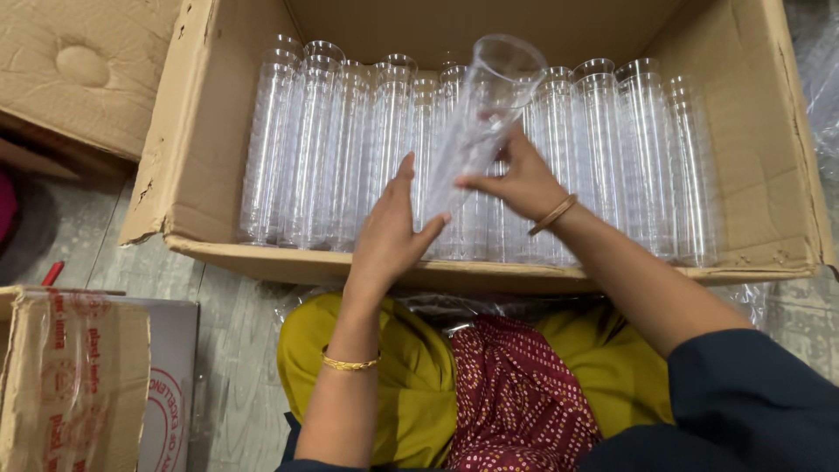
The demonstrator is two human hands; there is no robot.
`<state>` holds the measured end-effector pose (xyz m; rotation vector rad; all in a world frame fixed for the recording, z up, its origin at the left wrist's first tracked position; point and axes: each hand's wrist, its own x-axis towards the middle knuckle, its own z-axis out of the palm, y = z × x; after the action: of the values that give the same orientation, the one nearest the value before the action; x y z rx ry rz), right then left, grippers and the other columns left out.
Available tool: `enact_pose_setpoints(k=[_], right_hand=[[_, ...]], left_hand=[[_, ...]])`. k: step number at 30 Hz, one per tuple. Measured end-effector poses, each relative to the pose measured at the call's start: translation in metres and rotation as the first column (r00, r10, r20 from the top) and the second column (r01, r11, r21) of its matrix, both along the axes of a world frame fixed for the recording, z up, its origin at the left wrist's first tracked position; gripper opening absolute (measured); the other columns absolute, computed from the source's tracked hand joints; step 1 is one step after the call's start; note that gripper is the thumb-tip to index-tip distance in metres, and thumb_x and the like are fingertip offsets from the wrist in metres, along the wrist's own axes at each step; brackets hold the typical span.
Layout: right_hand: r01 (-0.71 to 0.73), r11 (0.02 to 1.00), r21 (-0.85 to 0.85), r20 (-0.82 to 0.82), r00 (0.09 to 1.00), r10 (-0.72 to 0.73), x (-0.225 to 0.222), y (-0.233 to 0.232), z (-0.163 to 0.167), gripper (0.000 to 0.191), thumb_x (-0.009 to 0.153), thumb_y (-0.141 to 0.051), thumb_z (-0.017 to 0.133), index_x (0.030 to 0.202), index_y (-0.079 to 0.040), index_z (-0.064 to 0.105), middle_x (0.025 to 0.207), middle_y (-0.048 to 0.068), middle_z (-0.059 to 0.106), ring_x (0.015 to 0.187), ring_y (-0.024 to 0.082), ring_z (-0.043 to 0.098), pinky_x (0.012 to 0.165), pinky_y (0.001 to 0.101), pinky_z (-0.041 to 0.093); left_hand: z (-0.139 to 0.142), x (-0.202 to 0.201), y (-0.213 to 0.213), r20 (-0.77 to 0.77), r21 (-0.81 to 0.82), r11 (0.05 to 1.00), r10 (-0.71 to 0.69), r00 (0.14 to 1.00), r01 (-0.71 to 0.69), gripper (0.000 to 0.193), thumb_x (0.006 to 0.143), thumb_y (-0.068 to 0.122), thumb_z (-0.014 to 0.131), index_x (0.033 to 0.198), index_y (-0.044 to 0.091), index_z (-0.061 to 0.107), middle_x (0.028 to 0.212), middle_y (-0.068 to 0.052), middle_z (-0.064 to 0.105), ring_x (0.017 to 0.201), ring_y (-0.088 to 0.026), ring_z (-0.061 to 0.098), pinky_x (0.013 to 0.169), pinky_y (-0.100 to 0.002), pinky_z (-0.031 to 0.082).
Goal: The person sits on the floor and repeatedly picks up stacks of clear plastic glasses from a cardboard box. They place the stacks into a second cardboard box, arranging them in neat rows. The person continues this process, moving glasses from one box to another.
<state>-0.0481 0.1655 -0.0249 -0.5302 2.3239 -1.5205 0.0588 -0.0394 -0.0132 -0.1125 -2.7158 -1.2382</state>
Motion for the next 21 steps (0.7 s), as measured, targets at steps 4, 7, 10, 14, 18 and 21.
enact_pose_setpoints(k=[4,7,10,14,18,21], right_hand=[[0.201,0.923,0.329,-0.324,0.942,-0.090,-0.072,0.024,-0.004,0.081,0.082,-0.026,0.092,0.143,-0.009,0.041,0.136,0.017,0.065,0.129,0.034,0.064,0.098,0.0448,0.061],[0.312,0.856,0.413,-0.577,0.816,-0.019,-0.143,0.021,-0.024,0.090,0.077,-0.020,0.094,0.146,-0.008,0.038,0.131,0.029,0.058,0.124,0.047,0.053,0.102,0.0547,0.044],[0.441,0.815,0.377,-0.722,0.690,-0.039,-0.191,0.015,-0.037,0.064,0.081,-0.015,0.088,0.132,-0.002,0.051,0.126,0.029,0.062,0.115,0.048,0.057,0.096,0.0542,0.046],[0.471,0.828,0.303,-0.561,0.791,-0.245,-0.179,0.025,-0.018,0.019,0.097,-0.021,0.077,0.107,-0.006,0.072,0.104,0.013,0.077,0.096,0.026,0.074,0.092,0.0405,0.058],[0.186,0.980,0.077,-0.545,0.831,-0.115,-0.082,0.059,0.016,0.013,0.104,-0.010,0.073,0.115,-0.003,0.073,0.108,0.009,0.078,0.097,0.016,0.075,0.087,0.0305,0.061],[0.164,0.977,0.133,-0.523,0.850,-0.071,-0.014,0.079,0.032,0.010,0.107,-0.010,0.072,0.116,-0.004,0.073,0.113,0.008,0.077,0.104,0.016,0.075,0.094,0.0308,0.062]], left_hand=[[0.013,0.025,0.003,-0.091,0.412,0.911,0.037,0.995,0.004,0.036,0.099,0.026,0.066,0.127,0.004,0.066,0.120,-0.014,0.077,0.109,-0.025,0.076,0.096,-0.038,0.061],[0.004,0.055,0.004,-0.107,0.774,0.538,-0.408,0.907,0.334,0.026,0.110,0.027,0.060,0.113,0.005,0.073,0.106,-0.009,0.078,0.102,-0.019,0.077,0.096,-0.035,0.066],[-0.039,0.077,0.024,0.326,0.426,0.740,-0.663,0.674,0.521,0.035,0.101,0.032,0.057,0.119,0.007,0.073,0.109,-0.014,0.078,0.099,-0.026,0.074,0.091,-0.040,0.057],[-0.139,0.088,0.081,0.770,-0.211,0.710,-0.302,0.561,0.672,0.030,0.093,0.021,0.059,0.111,0.004,0.076,0.118,-0.022,0.070,0.109,-0.036,0.069,0.094,-0.048,0.055],[-0.226,0.075,0.126,0.510,-0.373,0.829,-0.193,0.838,0.417,0.038,0.096,0.020,0.052,0.125,0.002,0.069,0.132,-0.024,0.063,0.121,-0.038,0.061,0.103,-0.050,0.046],[-0.237,0.064,0.132,0.715,-0.380,0.602,-0.291,0.636,0.703,0.055,0.087,0.027,0.063,0.136,0.003,0.058,0.149,-0.021,0.044,0.141,-0.036,0.040,0.117,-0.047,0.028]])
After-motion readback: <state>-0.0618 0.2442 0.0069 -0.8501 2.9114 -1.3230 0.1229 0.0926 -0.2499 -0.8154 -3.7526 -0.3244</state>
